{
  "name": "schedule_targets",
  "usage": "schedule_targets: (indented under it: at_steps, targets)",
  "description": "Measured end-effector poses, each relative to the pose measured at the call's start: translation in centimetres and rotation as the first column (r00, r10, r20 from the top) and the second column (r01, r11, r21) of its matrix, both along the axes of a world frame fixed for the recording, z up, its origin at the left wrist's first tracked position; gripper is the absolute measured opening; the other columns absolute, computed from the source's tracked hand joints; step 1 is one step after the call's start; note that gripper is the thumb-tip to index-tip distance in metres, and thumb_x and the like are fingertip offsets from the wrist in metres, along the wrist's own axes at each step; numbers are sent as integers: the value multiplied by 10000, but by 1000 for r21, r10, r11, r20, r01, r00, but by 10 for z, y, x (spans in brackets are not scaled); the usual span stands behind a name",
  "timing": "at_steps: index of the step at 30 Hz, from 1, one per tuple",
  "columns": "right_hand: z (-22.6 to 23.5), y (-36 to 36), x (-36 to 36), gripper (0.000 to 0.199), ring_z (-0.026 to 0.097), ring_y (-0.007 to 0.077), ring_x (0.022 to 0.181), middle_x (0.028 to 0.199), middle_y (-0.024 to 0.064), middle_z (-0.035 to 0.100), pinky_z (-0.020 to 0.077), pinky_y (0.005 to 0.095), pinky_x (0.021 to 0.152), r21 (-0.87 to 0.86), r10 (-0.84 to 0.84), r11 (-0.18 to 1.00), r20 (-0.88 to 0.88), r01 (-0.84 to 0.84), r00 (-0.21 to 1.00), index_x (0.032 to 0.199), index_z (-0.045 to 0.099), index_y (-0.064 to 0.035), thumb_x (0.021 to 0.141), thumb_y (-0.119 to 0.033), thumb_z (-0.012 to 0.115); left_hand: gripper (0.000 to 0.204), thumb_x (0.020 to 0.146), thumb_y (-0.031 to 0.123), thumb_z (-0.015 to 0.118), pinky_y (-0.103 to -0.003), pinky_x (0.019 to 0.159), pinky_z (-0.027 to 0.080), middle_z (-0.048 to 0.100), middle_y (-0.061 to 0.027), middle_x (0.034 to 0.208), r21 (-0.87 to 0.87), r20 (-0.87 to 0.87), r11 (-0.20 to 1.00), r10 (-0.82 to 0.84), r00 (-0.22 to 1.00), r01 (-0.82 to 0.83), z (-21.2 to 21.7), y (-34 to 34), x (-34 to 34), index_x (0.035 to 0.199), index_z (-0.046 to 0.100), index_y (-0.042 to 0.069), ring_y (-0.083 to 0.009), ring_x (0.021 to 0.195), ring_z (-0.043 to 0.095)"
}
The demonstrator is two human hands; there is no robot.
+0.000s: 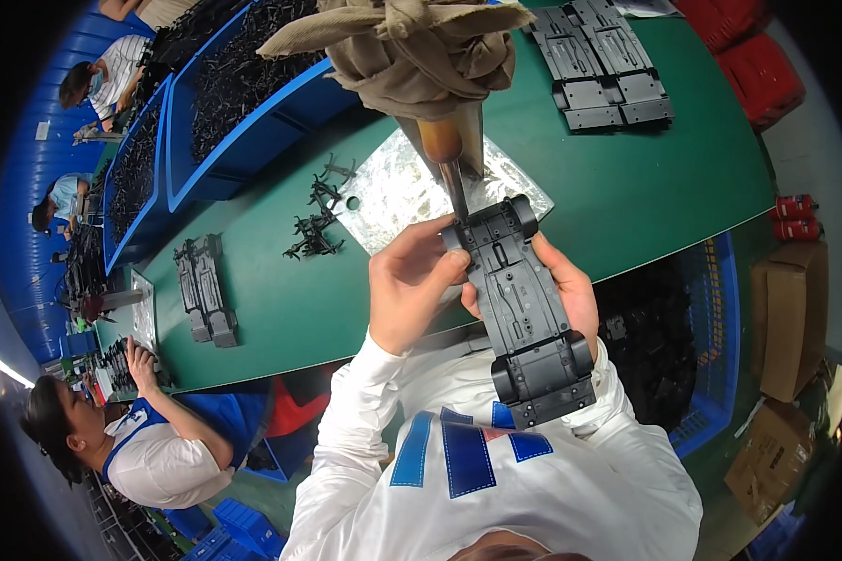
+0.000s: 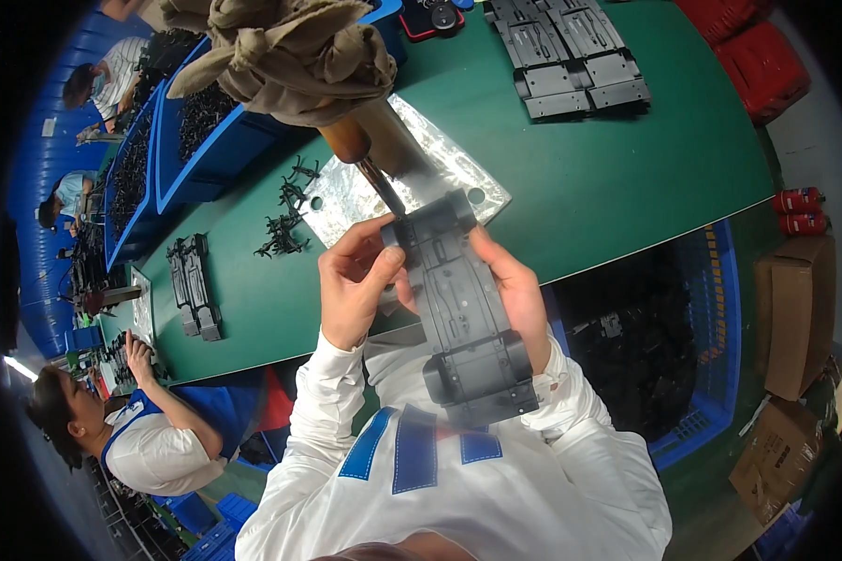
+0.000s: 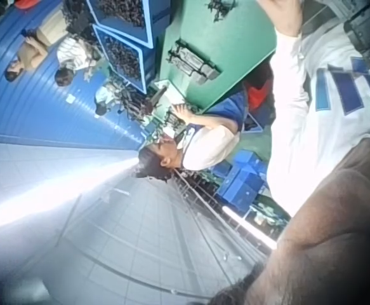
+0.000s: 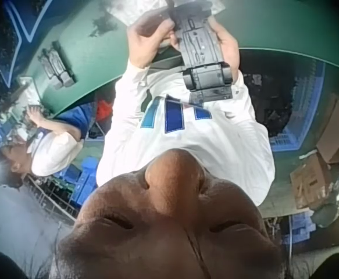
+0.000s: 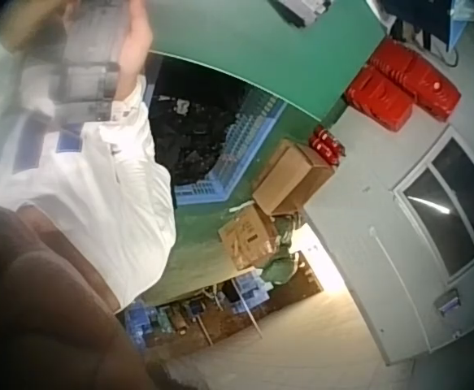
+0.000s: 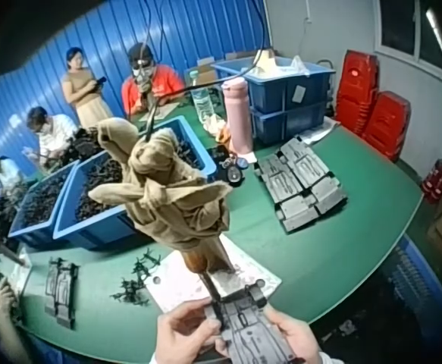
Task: Assemble plastic toy truck chassis and components using hand assembly and a heat staking machine at a factory workbench.
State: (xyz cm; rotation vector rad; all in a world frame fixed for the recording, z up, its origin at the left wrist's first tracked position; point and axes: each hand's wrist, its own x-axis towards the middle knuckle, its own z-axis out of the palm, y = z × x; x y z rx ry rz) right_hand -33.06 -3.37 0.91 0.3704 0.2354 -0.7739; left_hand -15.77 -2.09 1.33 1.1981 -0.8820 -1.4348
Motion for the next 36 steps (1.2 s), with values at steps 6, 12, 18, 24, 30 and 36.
schedule_targets:
  at_steps: [6, 12, 18, 24, 30, 36]
  targets:
    - [2, 0, 1, 526, 630, 411, 988, 1164, 230, 607, 515, 492, 934, 14, -4, 1000, -11, 4, 1000, 1297, 488, 37, 1021, -395, 374, 373, 877, -28, 632, -300, 574, 529, 597, -104, 828, -10, 10, 1000, 4, 1000, -4, -2, 0, 0, 1227, 525, -99, -173, 613, 620]
    - [1, 0, 1, 525, 629, 407, 991, 1171, 230, 604, 514, 492, 935, 7, -6, 1000, -12, 6, 1000, 1301, 483, 37, 1020, -395, 379, 373, 878, -32, 625, -300, 578, 530, 598, -106, 829, -11, 8, 1000, -11, 1000, 11, -1, 0, 1, 1231, 520, -97, -188, 605, 634]
    - [3, 0, 1, 512, 632, 392, 992, 1170, 220, 609, 516, 494, 931, 6, -13, 1000, -20, 13, 1000, 1295, 488, 31, 1019, -388, 388, 376, 880, -32, 622, -307, 596, 534, 611, -121, 842, 1, -17, 1000, -10, 1000, 10, 1, -1, 0, 1235, 514, -95, -195, 605, 641]
    - [4, 0, 2, 490, 638, 365, 990, 1175, 213, 609, 518, 502, 924, 8, -39, 999, -26, 39, 999, 1290, 493, 20, 1019, -375, 391, 377, 879, -34, 624, -302, 600, 533, 612, -122, 840, 2, -5, 1000, -13, 1000, 13, 1, 0, 1, 1234, 514, -98, -198, 607, 643]
    - [3, 0, 2, 483, 636, 362, 995, 1196, 216, 597, 516, 509, 926, -39, -19, 999, -55, 17, 998, 1298, 483, 18, 1020, -366, 392, 376, 873, -41, 627, -295, 599, 532, 604, -109, 827, 8, -8, 1000, -4, 1000, 4, 0, 0, 1, 1229, 519, -99, -192, 610, 643]
    - [3, 0, 2, 486, 634, 365, 1000, 1198, 218, 595, 521, 506, 919, -23, -23, 999, -36, 22, 999, 1305, 478, 19, 1019, -365, 396, 372, 873, -43, 626, -295, 595, 532, 597, -106, 819, -4, -12, 1000, -9, 1000, 9, 0, -1, 1, 1226, 521, -99, -191, 609, 642]
